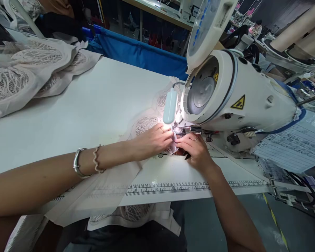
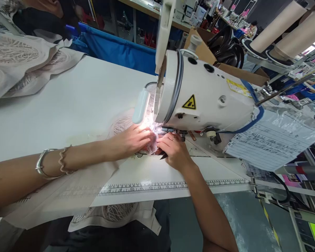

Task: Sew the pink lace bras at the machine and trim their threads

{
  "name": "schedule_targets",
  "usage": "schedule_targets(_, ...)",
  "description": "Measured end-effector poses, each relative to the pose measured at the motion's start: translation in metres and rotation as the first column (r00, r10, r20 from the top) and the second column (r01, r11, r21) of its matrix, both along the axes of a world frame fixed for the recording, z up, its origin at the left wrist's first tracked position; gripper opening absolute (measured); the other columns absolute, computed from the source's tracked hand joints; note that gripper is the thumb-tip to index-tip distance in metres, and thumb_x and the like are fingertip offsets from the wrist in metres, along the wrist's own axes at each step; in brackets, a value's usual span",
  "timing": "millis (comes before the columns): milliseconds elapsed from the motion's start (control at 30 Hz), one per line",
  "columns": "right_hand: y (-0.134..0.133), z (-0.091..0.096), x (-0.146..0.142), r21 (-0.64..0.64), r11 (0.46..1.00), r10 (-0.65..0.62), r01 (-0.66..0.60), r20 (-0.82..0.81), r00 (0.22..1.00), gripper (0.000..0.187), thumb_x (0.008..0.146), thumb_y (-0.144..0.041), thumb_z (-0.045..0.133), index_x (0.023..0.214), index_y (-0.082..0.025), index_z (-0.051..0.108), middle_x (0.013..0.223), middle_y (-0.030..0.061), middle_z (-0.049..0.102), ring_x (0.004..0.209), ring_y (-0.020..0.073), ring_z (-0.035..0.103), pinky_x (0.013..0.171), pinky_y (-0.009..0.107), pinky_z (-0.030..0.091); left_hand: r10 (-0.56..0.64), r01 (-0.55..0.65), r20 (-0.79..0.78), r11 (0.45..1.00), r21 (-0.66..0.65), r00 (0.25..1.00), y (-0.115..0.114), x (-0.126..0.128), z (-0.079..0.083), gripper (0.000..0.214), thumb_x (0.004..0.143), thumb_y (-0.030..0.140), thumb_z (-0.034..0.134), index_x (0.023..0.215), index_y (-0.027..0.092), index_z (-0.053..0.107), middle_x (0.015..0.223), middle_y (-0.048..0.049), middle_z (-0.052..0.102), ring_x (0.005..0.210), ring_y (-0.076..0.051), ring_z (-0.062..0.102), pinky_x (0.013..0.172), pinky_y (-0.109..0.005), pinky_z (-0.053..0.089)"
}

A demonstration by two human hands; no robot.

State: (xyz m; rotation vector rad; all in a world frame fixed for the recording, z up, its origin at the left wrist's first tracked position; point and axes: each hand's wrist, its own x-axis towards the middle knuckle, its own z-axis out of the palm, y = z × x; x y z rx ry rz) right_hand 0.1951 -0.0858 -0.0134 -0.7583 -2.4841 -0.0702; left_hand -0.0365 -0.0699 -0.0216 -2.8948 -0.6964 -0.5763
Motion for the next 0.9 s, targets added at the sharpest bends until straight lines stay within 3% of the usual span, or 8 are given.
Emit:
schedule_targets(100,0.0,-0.001,0.001,-0.006,1.0,-0.005,0.005,-0.004,1.0,0.017,0.09,-0.007,0.059,0.094,-0.02,0.07,0.099,0.0041,0.078,0.092,0.0208,0.066,0.083,0.037,0.05,-0.088,0.088,0.007,0.992,-0.092,0.996,-0.001,0.0,0.002,0.034,0.098,0.001,0.033,0.093,0.013,0.065,0.088,-0.0067,0.066,0.079,-0.018,0.054,0.075,-0.032,0.044)
schedule_targets(200,0.0,0.0,0.001,0.016,1.0,-0.008,0.008,-0.005,1.0,0.014,0.092,-0.011,0.06,0.091,-0.021,0.07,0.097,0.0032,0.079,0.089,0.0203,0.066,0.08,0.037,0.049,-0.057,0.059,0.015,0.994,-0.096,0.998,-0.001,-0.001,0.002,0.034,0.099,0.003,0.034,0.096,0.013,0.066,0.084,-0.0067,0.066,0.075,-0.018,0.052,0.072,-0.033,0.044)
schedule_targets(333,-0.001,0.001,0.001,0.038,0.999,-0.003,0.005,-0.032,0.999,0.01,0.091,-0.012,0.064,0.086,-0.021,0.068,0.092,0.0018,0.079,0.083,0.0187,0.065,0.076,0.035,0.048,-0.035,0.036,0.007,0.998,-0.053,0.999,-0.002,-0.002,-0.001,0.031,0.098,0.008,0.041,0.109,0.016,0.068,0.091,-0.0085,0.067,0.084,-0.021,0.056,0.081,-0.037,0.044)
schedule_targets(433,-0.001,-0.001,0.002,0.029,0.999,-0.018,0.02,-0.042,0.999,0.011,0.09,-0.011,0.065,0.087,-0.021,0.068,0.093,0.0019,0.078,0.083,0.0183,0.065,0.076,0.035,0.048,-0.032,0.033,0.019,0.998,-0.05,0.999,-0.004,0.001,-0.005,0.03,0.097,0.006,0.043,0.109,0.017,0.068,0.1,-0.0099,0.068,0.093,-0.022,0.057,0.087,-0.037,0.043)
schedule_targets(667,0.001,-0.003,0.005,0.018,0.999,-0.028,0.029,-0.026,0.999,0.017,0.089,-0.006,0.06,0.093,-0.02,0.07,0.099,0.0046,0.078,0.092,0.0208,0.068,0.078,0.035,0.049,-0.022,0.023,0.02,0.999,-0.049,1.0,-0.004,0.005,-0.011,0.035,0.095,0.002,0.036,0.116,0.01,0.064,0.096,-0.0111,0.066,0.086,-0.022,0.056,0.086,-0.037,0.041)
schedule_targets(900,0.001,-0.004,0.005,-0.017,0.999,-0.051,0.05,-0.009,0.999,0.035,0.082,0.005,0.048,0.095,-0.02,0.07,0.101,0.0042,0.078,0.092,0.0205,0.067,0.08,0.035,0.051,-0.004,0.008,0.049,0.997,-0.079,0.999,0.005,-0.001,-0.01,0.035,0.092,0.0,0.039,0.114,0.014,0.062,0.102,-0.0105,0.068,0.093,-0.022,0.059,0.091,-0.039,0.039)
